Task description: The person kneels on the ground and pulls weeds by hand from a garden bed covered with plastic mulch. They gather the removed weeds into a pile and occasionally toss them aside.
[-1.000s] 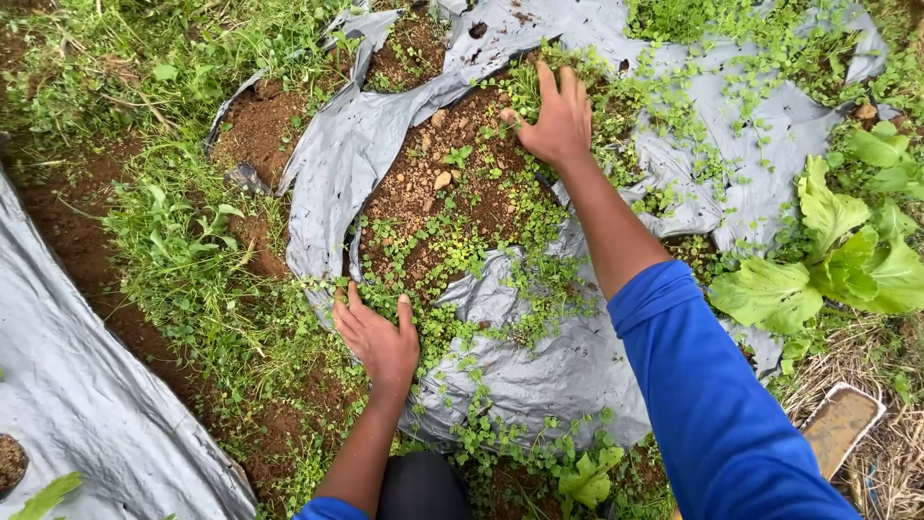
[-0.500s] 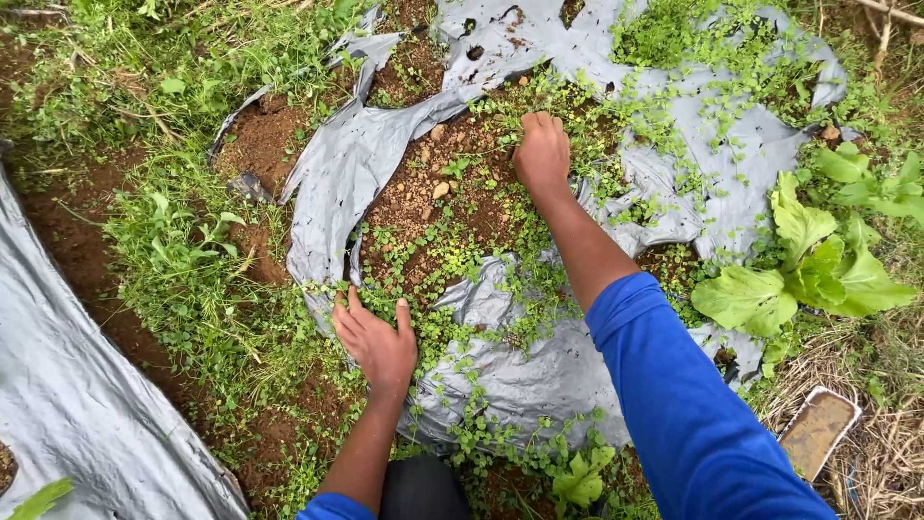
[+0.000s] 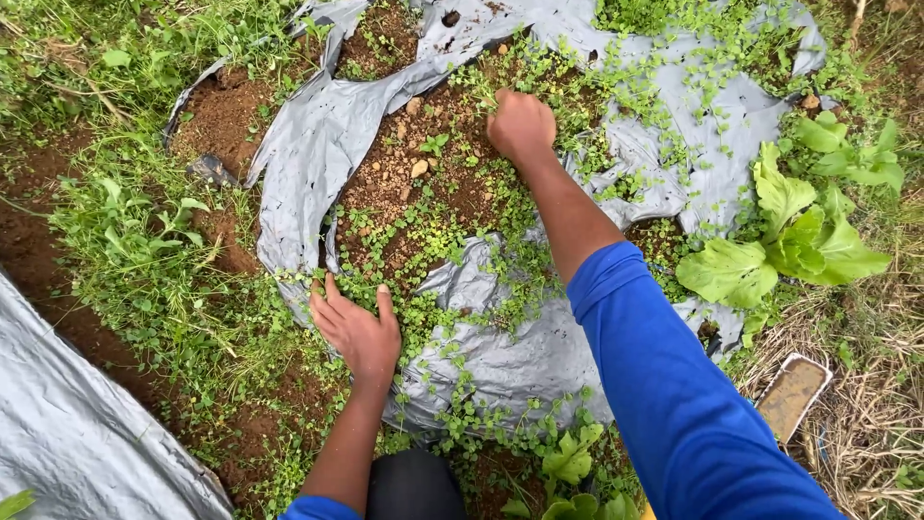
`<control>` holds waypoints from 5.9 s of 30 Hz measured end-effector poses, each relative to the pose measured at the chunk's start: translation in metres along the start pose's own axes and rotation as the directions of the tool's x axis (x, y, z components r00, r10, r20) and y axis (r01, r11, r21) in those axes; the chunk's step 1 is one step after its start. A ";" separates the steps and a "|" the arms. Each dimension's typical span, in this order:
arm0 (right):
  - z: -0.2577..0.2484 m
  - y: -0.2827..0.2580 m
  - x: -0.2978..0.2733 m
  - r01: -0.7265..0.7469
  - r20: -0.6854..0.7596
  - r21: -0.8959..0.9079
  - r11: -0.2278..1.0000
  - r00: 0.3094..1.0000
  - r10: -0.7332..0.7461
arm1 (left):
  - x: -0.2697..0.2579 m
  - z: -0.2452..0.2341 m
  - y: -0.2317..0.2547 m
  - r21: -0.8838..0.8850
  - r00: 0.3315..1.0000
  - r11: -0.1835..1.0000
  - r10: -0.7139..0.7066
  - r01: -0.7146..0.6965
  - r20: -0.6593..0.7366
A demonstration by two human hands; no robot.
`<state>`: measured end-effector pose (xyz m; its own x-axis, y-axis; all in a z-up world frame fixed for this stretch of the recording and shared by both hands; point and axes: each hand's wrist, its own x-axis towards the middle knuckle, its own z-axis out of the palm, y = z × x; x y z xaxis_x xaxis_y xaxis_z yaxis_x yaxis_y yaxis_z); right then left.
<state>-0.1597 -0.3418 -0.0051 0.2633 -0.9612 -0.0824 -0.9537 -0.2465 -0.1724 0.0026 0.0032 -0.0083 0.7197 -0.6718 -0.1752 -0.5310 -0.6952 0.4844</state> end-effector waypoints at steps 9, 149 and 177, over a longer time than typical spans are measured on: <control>0.001 0.012 -0.005 -0.028 -0.206 0.443 0.896 0.970 0.132 | 0.000 -0.001 0.001 -0.017 1.000 1.000 0.010 -0.010 -0.004; -0.090 -0.089 -0.363 -0.120 0.446 0.492 0.862 0.885 -0.132 | 0.000 -0.058 -0.039 -0.477 0.943 0.841 0.326 -0.255 0.071; -0.115 -0.028 -0.326 0.667 0.553 -0.409 0.623 0.724 -0.413 | -0.003 -0.052 -0.009 0.446 0.691 0.530 0.601 -0.721 0.402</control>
<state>-0.2353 -0.0355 0.1398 0.6647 -0.5256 -0.5309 -0.4779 -0.8454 0.2387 0.0286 0.0247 0.0328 -0.0015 -0.9847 -0.1743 -1.0000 0.0014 0.0005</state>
